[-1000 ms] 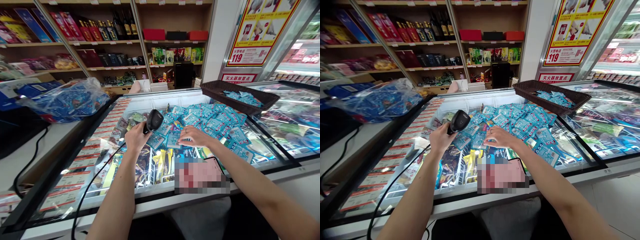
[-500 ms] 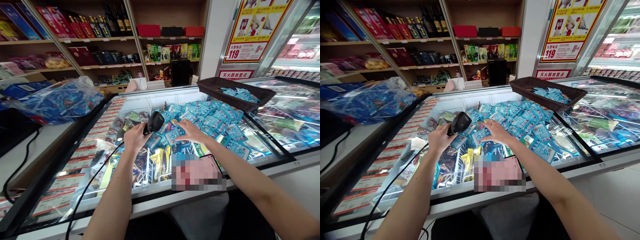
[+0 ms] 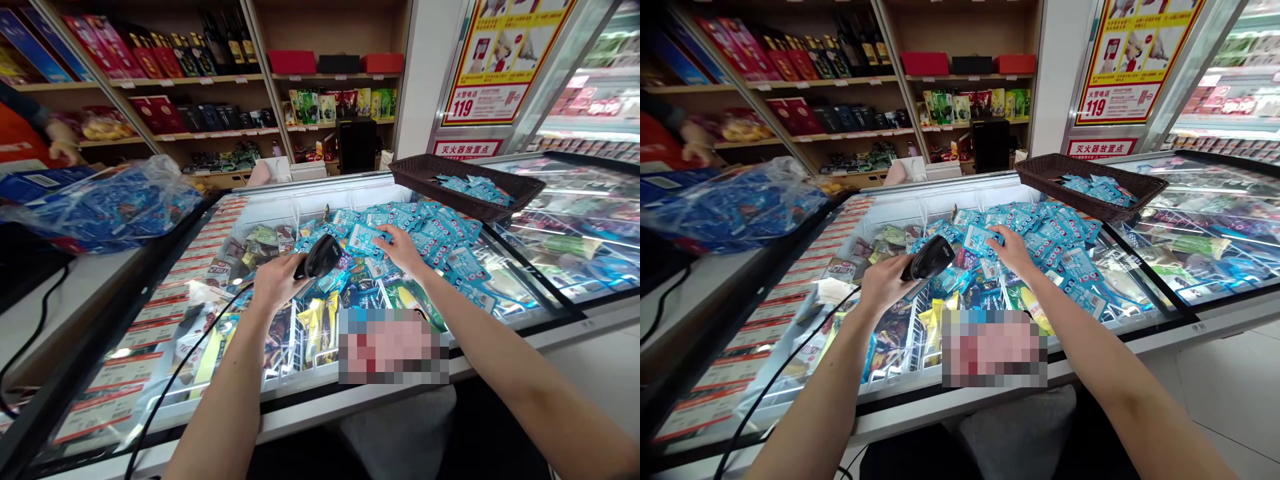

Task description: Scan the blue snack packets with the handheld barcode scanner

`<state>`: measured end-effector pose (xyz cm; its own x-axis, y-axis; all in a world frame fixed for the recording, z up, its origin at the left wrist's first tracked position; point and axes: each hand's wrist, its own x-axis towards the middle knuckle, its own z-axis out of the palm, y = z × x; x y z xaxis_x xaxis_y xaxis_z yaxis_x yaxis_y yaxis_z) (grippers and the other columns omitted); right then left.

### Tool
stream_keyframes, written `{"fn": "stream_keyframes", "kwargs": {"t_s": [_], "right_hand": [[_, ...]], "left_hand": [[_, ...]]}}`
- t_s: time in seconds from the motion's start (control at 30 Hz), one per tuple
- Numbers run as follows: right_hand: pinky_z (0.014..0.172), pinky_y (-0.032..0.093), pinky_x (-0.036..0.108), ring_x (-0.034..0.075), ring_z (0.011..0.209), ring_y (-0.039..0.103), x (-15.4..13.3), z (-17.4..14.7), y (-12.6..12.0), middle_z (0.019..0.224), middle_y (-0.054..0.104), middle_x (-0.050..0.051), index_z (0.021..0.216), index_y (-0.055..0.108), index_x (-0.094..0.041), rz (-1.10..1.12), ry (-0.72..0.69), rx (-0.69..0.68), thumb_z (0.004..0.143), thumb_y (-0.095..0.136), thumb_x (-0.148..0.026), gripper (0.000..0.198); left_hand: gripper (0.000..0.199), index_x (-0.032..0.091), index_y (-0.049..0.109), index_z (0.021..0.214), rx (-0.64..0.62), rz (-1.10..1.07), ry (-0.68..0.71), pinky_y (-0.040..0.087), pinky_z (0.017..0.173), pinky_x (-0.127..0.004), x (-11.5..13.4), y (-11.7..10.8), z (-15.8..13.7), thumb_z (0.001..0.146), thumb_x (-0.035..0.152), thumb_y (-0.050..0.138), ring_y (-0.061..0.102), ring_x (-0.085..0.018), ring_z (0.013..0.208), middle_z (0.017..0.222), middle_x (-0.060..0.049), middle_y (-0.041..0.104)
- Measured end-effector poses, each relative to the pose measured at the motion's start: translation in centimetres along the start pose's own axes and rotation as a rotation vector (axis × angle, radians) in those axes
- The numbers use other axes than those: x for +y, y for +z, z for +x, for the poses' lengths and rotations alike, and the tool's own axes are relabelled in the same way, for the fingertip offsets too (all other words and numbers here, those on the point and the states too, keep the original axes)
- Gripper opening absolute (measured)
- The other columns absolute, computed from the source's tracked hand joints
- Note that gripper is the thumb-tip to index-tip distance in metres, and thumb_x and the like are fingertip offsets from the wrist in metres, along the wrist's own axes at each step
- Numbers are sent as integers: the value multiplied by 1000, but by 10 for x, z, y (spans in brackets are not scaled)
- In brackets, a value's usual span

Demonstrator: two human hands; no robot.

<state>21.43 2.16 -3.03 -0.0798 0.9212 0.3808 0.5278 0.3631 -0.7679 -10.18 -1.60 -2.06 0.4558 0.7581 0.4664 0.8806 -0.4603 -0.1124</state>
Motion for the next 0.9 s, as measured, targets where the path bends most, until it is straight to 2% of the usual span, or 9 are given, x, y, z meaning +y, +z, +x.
{"fn": "stream_keyframes", "kwargs": {"t_s": [0.4,0.57,0.9], "right_hand": [[70,48,32,14,59,55,5,1,0,97,69,4,113,62,-20,-70,-36,60,85,54,-46,39],[72,48,33,15,60,55,4,0,0,101,69,4,115,62,-21,-93,-61,53,86,52,-47,41],[76,47,34,19,72,60,0,-1,-1,90,68,5,113,63,-19,-94,-56,46,85,55,-46,40]], "left_hand": [[38,22,58,116,-54,-21,42,47,68,-29,10,1,2,83,39,52,67,-22,90,103,-7,71],[38,22,58,117,-68,-30,42,47,70,-29,14,0,3,82,36,53,66,-23,93,104,-7,71],[38,22,60,115,-86,-30,27,44,63,-29,19,-2,5,81,37,53,67,-23,86,99,-5,71]]}}
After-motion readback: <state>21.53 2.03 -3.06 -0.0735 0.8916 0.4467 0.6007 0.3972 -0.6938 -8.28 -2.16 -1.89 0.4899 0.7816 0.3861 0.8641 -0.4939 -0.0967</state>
